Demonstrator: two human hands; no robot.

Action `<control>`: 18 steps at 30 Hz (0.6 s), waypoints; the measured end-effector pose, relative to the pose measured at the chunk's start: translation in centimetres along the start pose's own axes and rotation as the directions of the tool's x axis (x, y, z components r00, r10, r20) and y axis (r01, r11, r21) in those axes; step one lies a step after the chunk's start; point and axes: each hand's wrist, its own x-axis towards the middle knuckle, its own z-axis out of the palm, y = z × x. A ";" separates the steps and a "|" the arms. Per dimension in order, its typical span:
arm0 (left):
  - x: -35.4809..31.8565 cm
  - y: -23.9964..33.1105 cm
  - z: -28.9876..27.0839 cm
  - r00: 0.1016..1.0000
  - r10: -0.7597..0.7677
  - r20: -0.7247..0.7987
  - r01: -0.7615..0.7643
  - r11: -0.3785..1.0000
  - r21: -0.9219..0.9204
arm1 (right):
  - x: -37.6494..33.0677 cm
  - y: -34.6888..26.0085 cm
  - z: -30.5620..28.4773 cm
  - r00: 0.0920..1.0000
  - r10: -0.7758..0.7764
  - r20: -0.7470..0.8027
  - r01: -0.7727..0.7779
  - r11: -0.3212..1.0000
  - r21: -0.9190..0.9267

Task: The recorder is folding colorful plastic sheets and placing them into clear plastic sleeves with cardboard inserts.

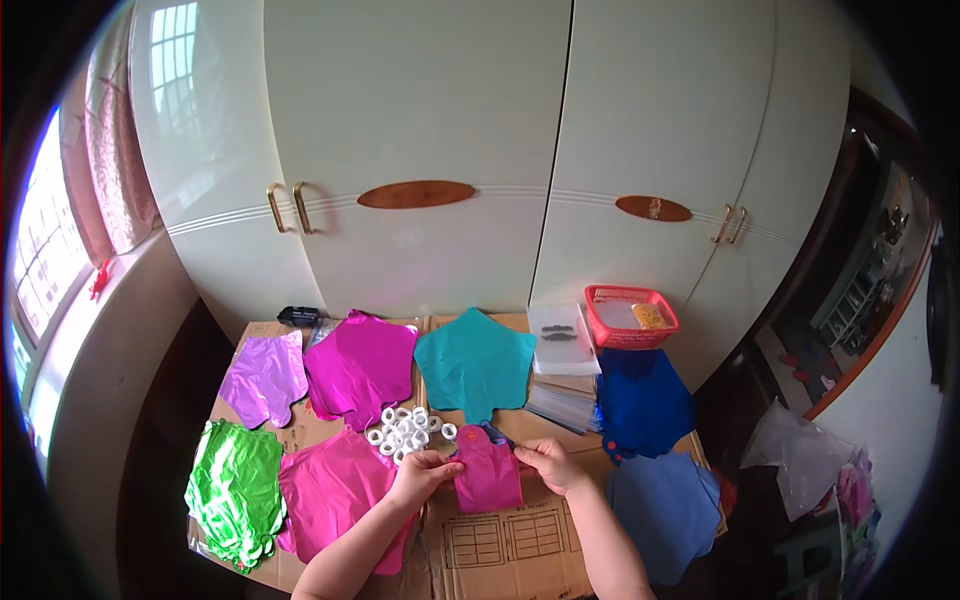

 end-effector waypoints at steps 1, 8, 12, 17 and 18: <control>-0.1 0.2 0.1 1.000 -0.009 -0.002 0.009 1.000 0.004 | 0.1 0.1 0.1 1.000 -0.020 -0.010 0.020 1.000 -0.019; 0.1 -0.6 0.0 0.998 0.026 -0.060 -0.019 0.993 0.113 | 0.8 1.7 1.3 0.958 -0.169 -0.233 0.101 0.956 -0.275; 0.1 -0.8 0.0 0.993 0.096 -0.066 -0.081 0.977 0.199 | 0.9 1.7 2.0 0.925 -0.241 -0.295 0.113 0.914 -0.390; 0.2 -0.5 0.5 0.990 0.118 -0.083 -0.098 0.972 0.216 | 1.0 2.3 2.1 0.868 -0.394 -0.302 0.283 0.893 -0.349; 0.2 -0.6 0.4 0.989 0.124 -0.086 -0.102 0.969 0.223 | 0.8 1.6 2.5 0.870 -0.404 -0.281 0.274 0.872 -0.406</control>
